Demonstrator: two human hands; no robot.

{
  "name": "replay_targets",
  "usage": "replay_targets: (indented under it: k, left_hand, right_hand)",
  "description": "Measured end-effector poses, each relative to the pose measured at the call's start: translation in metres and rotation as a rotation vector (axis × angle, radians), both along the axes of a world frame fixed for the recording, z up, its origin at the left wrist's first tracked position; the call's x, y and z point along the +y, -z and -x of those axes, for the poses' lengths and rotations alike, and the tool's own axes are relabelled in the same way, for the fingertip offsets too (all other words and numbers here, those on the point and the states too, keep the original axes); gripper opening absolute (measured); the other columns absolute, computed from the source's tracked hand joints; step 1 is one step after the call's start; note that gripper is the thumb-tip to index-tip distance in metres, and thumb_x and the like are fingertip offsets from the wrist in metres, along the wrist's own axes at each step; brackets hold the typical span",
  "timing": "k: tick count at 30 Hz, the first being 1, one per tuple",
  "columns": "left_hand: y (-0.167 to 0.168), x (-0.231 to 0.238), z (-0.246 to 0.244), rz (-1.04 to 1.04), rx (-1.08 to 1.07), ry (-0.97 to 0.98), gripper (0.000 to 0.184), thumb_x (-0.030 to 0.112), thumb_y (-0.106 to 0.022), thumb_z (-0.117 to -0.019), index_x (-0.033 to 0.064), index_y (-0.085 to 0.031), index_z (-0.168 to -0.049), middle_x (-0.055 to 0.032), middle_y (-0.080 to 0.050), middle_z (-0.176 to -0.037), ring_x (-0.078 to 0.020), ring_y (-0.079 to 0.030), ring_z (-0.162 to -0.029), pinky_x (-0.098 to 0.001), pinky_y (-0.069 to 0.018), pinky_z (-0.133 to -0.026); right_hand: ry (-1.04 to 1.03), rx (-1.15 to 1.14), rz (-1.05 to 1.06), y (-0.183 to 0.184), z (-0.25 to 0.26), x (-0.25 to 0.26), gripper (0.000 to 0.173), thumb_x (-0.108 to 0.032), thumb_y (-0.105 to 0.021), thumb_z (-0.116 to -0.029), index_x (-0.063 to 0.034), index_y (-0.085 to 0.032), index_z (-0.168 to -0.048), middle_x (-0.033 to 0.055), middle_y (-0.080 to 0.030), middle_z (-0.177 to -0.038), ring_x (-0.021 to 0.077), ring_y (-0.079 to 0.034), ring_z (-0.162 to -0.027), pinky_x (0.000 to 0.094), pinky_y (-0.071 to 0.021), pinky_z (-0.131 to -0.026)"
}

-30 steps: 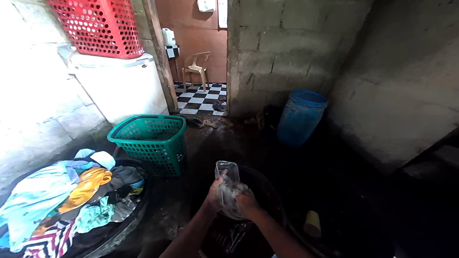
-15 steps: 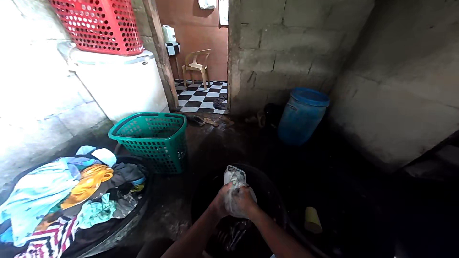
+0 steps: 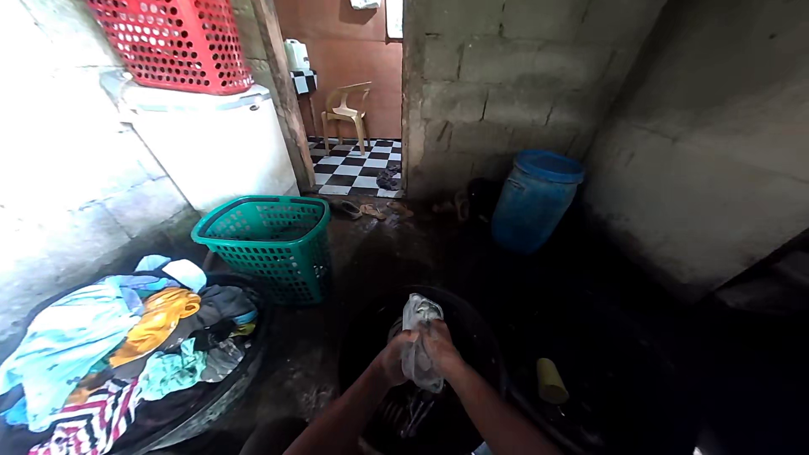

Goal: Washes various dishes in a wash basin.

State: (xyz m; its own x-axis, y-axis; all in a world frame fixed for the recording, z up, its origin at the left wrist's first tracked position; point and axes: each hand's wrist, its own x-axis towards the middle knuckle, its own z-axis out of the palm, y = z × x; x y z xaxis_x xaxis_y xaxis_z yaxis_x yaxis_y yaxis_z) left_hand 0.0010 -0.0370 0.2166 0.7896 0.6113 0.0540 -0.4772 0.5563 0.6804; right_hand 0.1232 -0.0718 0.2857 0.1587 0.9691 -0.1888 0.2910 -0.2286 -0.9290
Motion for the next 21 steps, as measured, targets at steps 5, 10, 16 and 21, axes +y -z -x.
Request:
replay_targets:
  k: [5, 10, 16, 21]
  left_hand:
    - [-0.011, -0.001, -0.001, 0.004, 0.031, -0.286, 0.028, 0.035, -0.049, -0.0938, 0.0174, -0.071, -0.09, -0.0032, -0.075, -0.088, -0.0142, -0.073, -0.085, -0.0344, -0.0614, -0.077]
    - [-0.023, 0.015, 0.014, 0.021, 0.092, -0.445, 0.029, 0.019, -0.037, -0.096, 0.0126, -0.062, -0.109, -0.0026, -0.075, -0.092, -0.0113, -0.073, -0.085, -0.0314, -0.0621, -0.076]
    - [-0.031, 0.0, -0.011, 0.112, 0.273, -0.481, 0.043, 0.034, -0.026, -0.1114, 0.008, -0.055, -0.13, -0.0067, -0.071, -0.102, -0.0143, -0.07, -0.092, -0.0339, -0.0595, -0.082]
    - [-0.041, -0.002, -0.015, -0.059, 0.575, -0.622, 0.036, 0.007, -0.062, -0.0969, -0.004, -0.052, -0.13, -0.0137, -0.067, -0.101, -0.0181, -0.068, -0.087, -0.0363, -0.059, -0.079]
  right_hand:
    - [-0.055, 0.438, 0.117, 0.01, -0.002, -0.007, 0.038, -0.028, -0.046, -0.1097, -0.0015, -0.056, -0.135, 0.0142, -0.064, -0.12, 0.0186, -0.062, -0.107, 0.0376, -0.0527, -0.093]
    - [-0.631, -0.136, -0.05, 0.011, -0.004, -0.016, 0.056, -0.028, -0.079, -0.0875, 0.009, -0.06, -0.125, 0.0228, -0.067, -0.116, 0.0263, -0.065, -0.108, 0.0427, -0.0516, -0.1]
    - [-0.413, -0.691, -0.025, -0.003, 0.014, -0.021, 0.044, -0.025, -0.06, -0.101, 0.0117, -0.064, -0.125, 0.0311, -0.064, -0.127, 0.0433, -0.06, -0.126, 0.0536, -0.0449, -0.108]
    - [-0.391, -0.769, -0.179, 0.022, 0.005, -0.015, 0.04, -0.023, -0.057, -0.1012, 0.0102, -0.067, -0.122, 0.0302, -0.066, -0.127, 0.0426, -0.06, -0.126, 0.0524, -0.0455, -0.109]
